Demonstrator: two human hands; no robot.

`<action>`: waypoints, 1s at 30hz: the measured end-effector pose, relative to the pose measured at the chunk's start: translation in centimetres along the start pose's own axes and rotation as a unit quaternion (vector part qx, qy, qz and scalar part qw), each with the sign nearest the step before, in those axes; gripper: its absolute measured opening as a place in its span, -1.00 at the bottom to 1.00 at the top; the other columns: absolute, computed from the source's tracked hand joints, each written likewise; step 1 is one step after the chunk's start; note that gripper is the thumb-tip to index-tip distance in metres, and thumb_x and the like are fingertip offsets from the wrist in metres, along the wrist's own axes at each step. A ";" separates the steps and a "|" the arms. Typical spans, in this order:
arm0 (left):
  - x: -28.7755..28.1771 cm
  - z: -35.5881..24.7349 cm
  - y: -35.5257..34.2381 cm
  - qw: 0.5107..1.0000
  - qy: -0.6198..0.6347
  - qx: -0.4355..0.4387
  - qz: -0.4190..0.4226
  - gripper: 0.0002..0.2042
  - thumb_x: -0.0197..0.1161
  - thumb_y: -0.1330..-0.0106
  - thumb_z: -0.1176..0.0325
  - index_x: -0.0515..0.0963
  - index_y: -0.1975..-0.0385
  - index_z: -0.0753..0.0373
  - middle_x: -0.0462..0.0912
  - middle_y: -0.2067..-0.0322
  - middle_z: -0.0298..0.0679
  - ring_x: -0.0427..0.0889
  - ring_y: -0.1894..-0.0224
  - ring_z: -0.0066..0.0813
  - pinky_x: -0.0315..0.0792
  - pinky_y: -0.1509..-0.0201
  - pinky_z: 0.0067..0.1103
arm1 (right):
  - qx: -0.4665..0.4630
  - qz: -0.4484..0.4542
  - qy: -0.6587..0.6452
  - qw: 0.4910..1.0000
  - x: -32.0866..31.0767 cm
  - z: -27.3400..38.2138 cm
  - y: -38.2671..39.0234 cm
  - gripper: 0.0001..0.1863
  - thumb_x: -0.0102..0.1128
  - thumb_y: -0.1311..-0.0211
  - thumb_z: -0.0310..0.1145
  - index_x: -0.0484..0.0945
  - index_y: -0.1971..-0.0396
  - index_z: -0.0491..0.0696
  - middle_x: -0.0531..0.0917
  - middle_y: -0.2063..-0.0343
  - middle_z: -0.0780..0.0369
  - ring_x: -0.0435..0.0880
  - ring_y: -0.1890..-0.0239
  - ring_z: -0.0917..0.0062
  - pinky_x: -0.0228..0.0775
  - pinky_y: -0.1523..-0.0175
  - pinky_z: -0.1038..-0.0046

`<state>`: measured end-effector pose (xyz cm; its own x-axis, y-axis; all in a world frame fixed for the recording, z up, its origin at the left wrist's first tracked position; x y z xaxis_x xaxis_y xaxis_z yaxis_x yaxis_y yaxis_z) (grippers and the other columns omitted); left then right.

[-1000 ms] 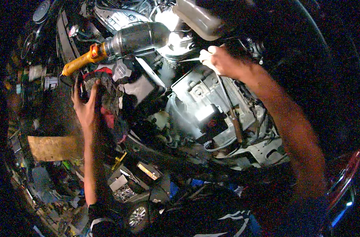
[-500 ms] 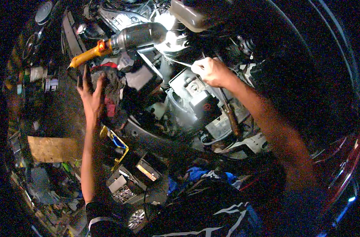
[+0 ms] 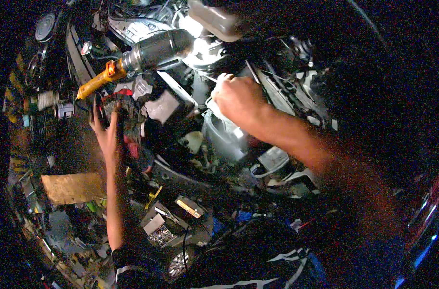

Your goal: The person positions a work light over a car engine compartment and works on components inside the engine bay using a screwdriver.

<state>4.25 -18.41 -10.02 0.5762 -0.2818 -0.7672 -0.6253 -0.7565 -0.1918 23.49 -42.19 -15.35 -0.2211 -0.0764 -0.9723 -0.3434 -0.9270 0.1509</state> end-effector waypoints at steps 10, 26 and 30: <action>0.7 -1.3 -0.1 1.000 0.026 -0.001 0.002 -0.33 0.35 -0.20 0.11 0.28 -0.30 0.16 0.09 -0.28 0.17 0.06 -0.38 0.00 0.02 -0.41 -0.32 | 0.146 0.057 -0.380 0.912 4.3 -8.0 0.9 -0.67 0.03 -0.30 -0.14 0.60 0.39 -0.11 0.59 0.61 0.10 0.50 0.59 0.40 0.34 0.39 0.36; 0.1 1.3 -0.1 0.992 -0.090 0.093 -0.006 -0.31 0.33 -0.20 0.03 0.27 -0.29 0.16 0.10 -0.27 0.26 0.07 -0.37 0.11 0.05 -0.40 -0.27 | 0.041 -0.022 -0.342 0.938 4.6 -5.4 1.0 -0.66 0.00 -0.34 -0.16 0.54 0.38 -0.16 0.61 0.49 0.05 0.57 0.45 0.24 0.39 0.29 0.34; 1.1 -0.9 -0.6 0.999 0.048 0.018 0.003 -0.32 0.32 -0.20 0.06 0.27 -0.29 0.20 0.10 -0.28 0.20 0.06 -0.38 0.03 0.03 -0.41 -0.29 | 0.032 -0.027 -0.355 0.934 5.3 -7.4 1.7 -0.80 0.04 -0.19 -0.25 0.55 0.44 -0.06 0.62 0.43 0.10 0.63 0.33 0.16 0.47 0.22 0.24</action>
<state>5.78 -18.79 -10.23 0.6192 -0.3427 -0.7065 -0.6464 -0.7333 -0.2108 28.53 -46.90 -21.53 -0.7434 0.2532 -0.6190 -0.4200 -0.8970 0.1376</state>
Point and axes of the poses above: each hand's wrist, its own y-axis away from the middle knuckle, its own x-axis out of the palm, z = x × y, the point moved 6 cm from there along -y, towards the middle knuckle
